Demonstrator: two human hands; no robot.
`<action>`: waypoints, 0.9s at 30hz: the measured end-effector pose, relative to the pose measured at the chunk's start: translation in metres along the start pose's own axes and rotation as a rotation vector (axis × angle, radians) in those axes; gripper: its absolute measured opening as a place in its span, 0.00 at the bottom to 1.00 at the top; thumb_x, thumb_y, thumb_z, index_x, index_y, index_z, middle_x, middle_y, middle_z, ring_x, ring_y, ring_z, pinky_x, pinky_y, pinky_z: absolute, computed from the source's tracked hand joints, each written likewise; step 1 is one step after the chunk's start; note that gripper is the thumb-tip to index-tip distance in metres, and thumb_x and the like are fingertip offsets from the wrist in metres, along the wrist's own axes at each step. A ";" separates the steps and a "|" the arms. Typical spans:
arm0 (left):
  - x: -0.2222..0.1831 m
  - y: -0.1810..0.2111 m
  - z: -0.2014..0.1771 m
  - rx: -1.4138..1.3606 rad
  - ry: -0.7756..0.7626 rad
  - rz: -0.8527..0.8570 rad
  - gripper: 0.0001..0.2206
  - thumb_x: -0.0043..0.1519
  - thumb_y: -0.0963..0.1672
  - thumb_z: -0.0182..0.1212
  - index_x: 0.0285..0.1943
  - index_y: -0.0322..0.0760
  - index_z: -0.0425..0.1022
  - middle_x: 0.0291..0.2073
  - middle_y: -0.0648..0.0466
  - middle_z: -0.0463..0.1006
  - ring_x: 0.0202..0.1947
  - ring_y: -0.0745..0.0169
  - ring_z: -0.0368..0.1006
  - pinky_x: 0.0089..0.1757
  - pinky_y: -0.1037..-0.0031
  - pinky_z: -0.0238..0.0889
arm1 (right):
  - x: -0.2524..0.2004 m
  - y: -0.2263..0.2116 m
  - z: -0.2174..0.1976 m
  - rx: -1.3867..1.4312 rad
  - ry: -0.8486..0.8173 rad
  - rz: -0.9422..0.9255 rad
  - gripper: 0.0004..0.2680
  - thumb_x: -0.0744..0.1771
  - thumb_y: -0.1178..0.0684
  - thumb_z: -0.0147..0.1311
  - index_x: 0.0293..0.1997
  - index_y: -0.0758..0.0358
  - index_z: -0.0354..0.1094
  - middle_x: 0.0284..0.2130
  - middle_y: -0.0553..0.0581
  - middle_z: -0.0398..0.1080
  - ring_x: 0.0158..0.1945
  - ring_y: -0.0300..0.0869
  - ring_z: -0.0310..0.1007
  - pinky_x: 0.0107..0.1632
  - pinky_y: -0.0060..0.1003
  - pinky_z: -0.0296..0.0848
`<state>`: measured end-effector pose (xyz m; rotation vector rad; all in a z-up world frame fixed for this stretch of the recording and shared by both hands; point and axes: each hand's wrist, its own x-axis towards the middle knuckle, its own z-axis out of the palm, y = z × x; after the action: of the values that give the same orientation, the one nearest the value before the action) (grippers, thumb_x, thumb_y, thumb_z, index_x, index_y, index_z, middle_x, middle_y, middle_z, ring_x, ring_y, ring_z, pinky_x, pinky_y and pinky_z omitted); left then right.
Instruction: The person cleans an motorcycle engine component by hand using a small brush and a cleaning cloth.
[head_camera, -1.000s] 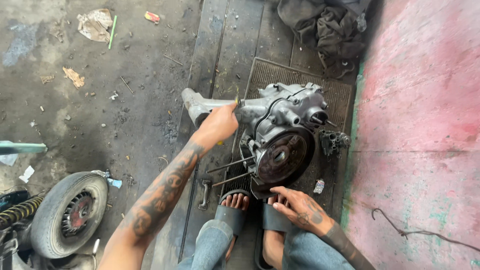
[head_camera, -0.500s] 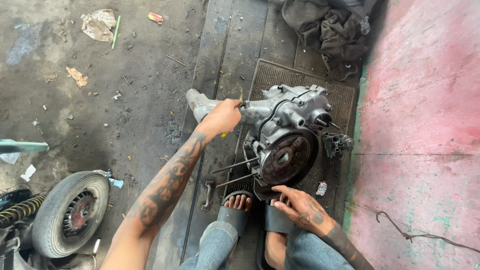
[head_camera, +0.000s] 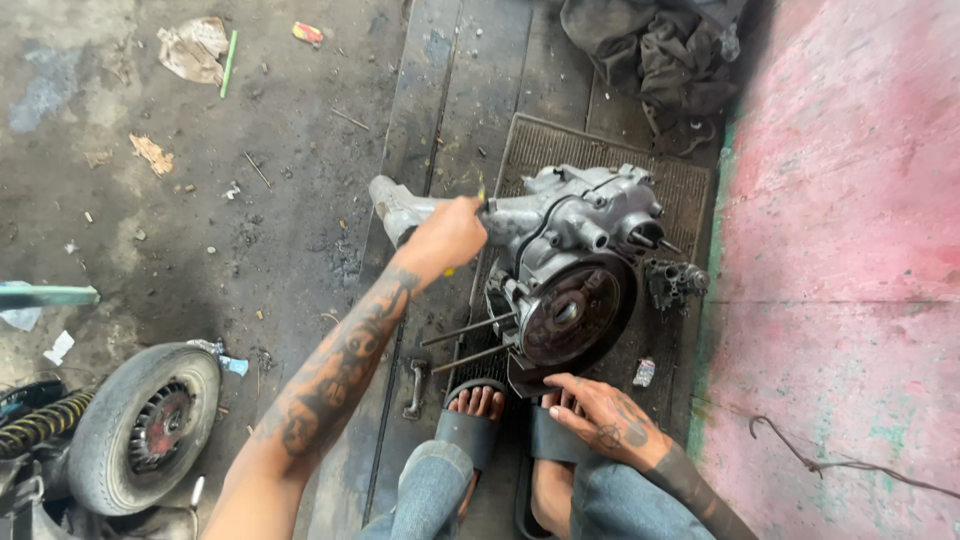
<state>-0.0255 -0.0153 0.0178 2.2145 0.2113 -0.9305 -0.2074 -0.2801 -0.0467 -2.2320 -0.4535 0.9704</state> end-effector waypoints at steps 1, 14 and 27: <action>0.002 -0.005 0.004 -0.004 -0.008 -0.005 0.27 0.67 0.36 0.37 0.79 0.34 0.54 0.38 0.44 0.81 0.16 0.67 0.63 0.17 0.77 0.55 | -0.005 -0.001 0.003 0.003 -0.008 0.007 0.16 0.67 0.46 0.51 0.63 0.51 0.64 0.41 0.45 0.79 0.41 0.39 0.75 0.49 0.36 0.72; 0.063 -0.045 0.023 0.094 0.172 0.151 0.27 0.63 0.39 0.38 0.74 0.33 0.61 0.56 0.34 0.75 0.53 0.35 0.73 0.47 0.53 0.68 | -0.004 -0.003 0.001 0.037 0.034 -0.004 0.15 0.67 0.47 0.50 0.61 0.52 0.64 0.41 0.42 0.80 0.40 0.38 0.76 0.47 0.34 0.73; -0.085 -0.020 0.063 -0.970 0.063 0.271 0.05 0.66 0.42 0.55 0.47 0.34 0.71 0.43 0.48 0.86 0.48 0.55 0.83 0.54 0.63 0.74 | 0.003 -0.064 -0.045 0.263 0.389 -0.157 0.17 0.67 0.49 0.52 0.64 0.55 0.65 0.40 0.51 0.77 0.41 0.37 0.75 0.49 0.33 0.72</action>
<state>-0.1306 -0.0330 0.0340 1.3228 0.3016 -0.4480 -0.1754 -0.2508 0.0186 -2.0442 -0.2983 0.4669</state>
